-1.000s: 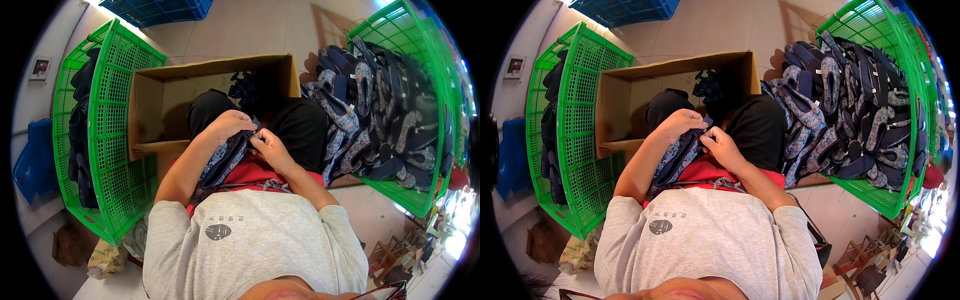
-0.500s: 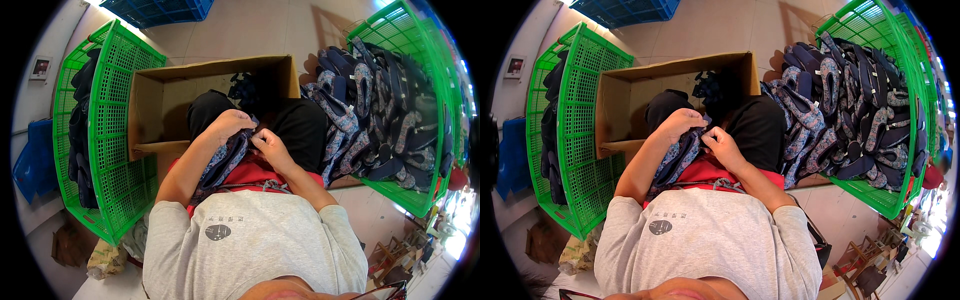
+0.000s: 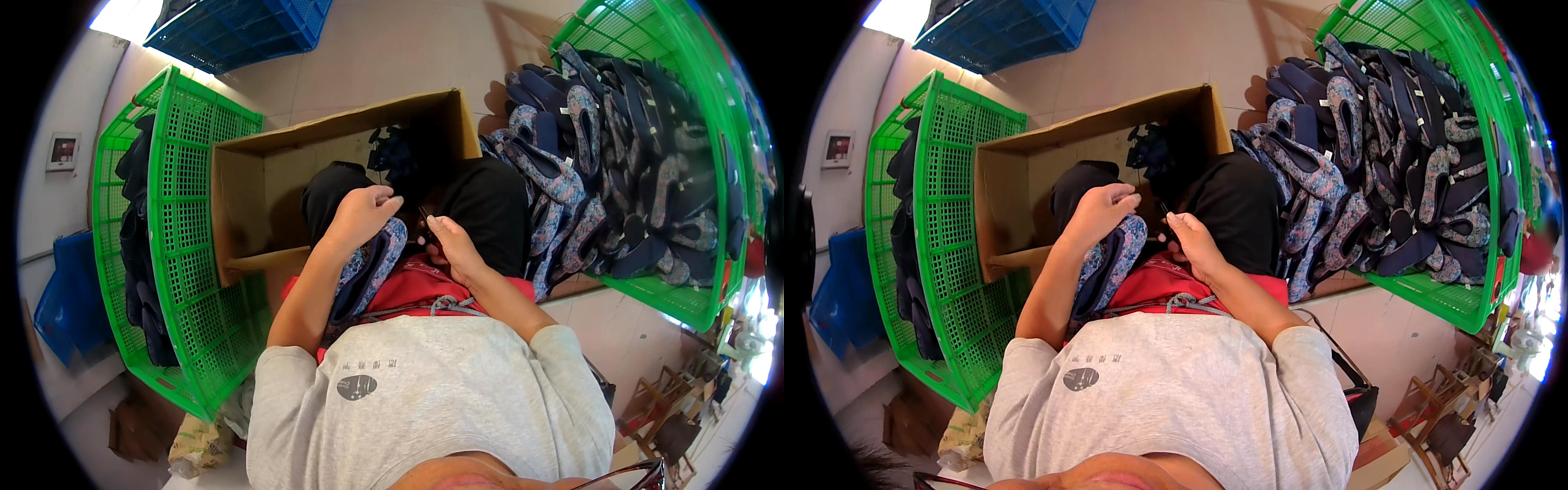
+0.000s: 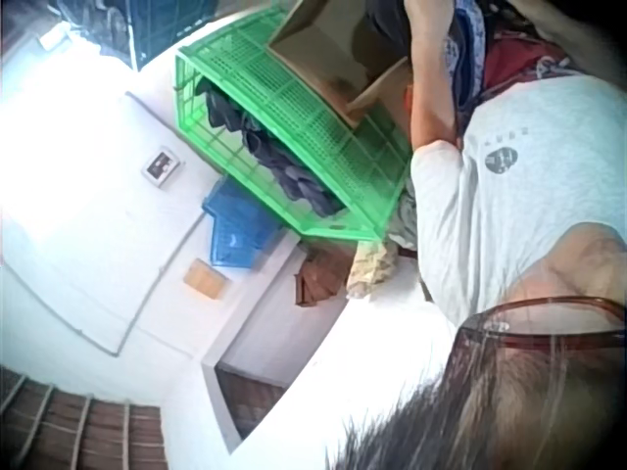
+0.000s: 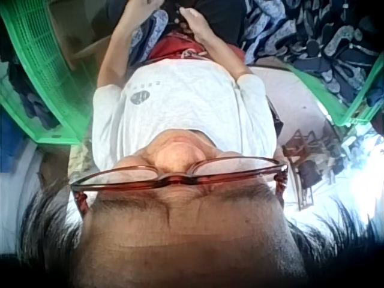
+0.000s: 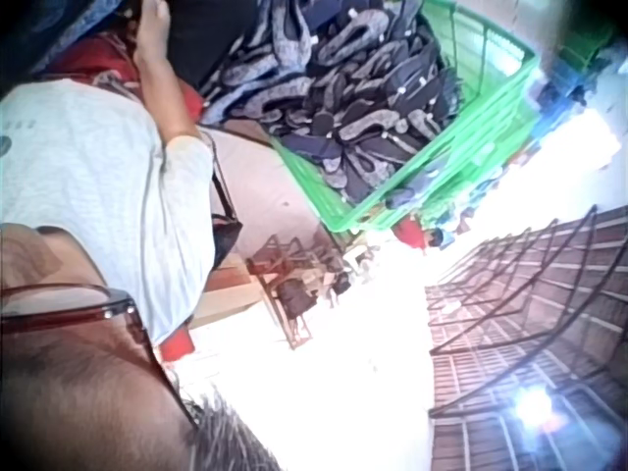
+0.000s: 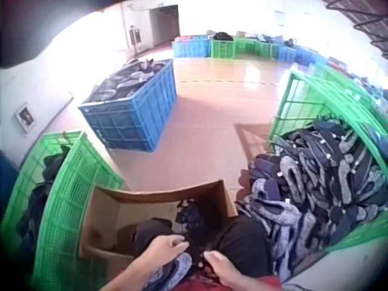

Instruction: The person sits on the floor and assembles slippers by hand. They pick up a slipper sole and a patterned fabric upper, then attach the upper to the sole by pressing and folding the edges. The person repeats this process for multiple slippers, placing the finished items into a green basket.

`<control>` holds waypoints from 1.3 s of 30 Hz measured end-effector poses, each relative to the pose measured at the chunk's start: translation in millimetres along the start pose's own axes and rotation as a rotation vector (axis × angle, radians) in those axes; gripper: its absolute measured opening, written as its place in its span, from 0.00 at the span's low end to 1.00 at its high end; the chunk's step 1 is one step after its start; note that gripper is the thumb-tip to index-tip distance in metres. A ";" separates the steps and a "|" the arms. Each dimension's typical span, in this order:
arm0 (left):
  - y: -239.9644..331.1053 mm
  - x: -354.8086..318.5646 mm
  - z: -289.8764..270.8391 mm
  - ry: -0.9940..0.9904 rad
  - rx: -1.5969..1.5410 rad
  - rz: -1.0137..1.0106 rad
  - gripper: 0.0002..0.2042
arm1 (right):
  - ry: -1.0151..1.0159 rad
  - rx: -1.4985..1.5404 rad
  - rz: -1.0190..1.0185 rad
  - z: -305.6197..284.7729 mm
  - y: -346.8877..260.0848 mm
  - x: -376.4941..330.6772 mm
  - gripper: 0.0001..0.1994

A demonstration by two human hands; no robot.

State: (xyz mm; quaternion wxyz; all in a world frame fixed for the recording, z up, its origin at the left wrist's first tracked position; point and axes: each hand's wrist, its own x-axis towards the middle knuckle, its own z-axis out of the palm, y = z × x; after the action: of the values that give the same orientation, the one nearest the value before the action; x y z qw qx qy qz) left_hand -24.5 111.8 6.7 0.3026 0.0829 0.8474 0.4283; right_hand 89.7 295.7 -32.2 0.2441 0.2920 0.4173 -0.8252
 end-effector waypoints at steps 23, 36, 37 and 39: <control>9.0 15.4 -2.6 -0.108 -0.030 0.155 0.05 | -0.218 -0.051 -0.131 -17.2 1.6 -16.8 0.09; 13.4 8.4 1.1 -0.051 -0.060 0.209 0.03 | -0.351 -0.232 -0.260 1.2 0.3 -7.1 0.09; 14.1 7.9 1.4 -0.047 -0.058 0.209 0.02 | -0.346 -0.239 -0.263 2.4 -1.0 -8.0 0.09; 17.5 6.3 1.1 -0.038 -0.072 0.193 0.02 | -0.337 -0.246 -0.259 3.8 -2.1 -9.3 0.08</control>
State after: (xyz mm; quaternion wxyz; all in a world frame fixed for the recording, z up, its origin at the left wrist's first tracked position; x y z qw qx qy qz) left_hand -30.9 125.9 17.0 0.2787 0.1612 0.8136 0.4842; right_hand 94.0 295.1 -22.9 0.2361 0.0626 0.5019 -0.8297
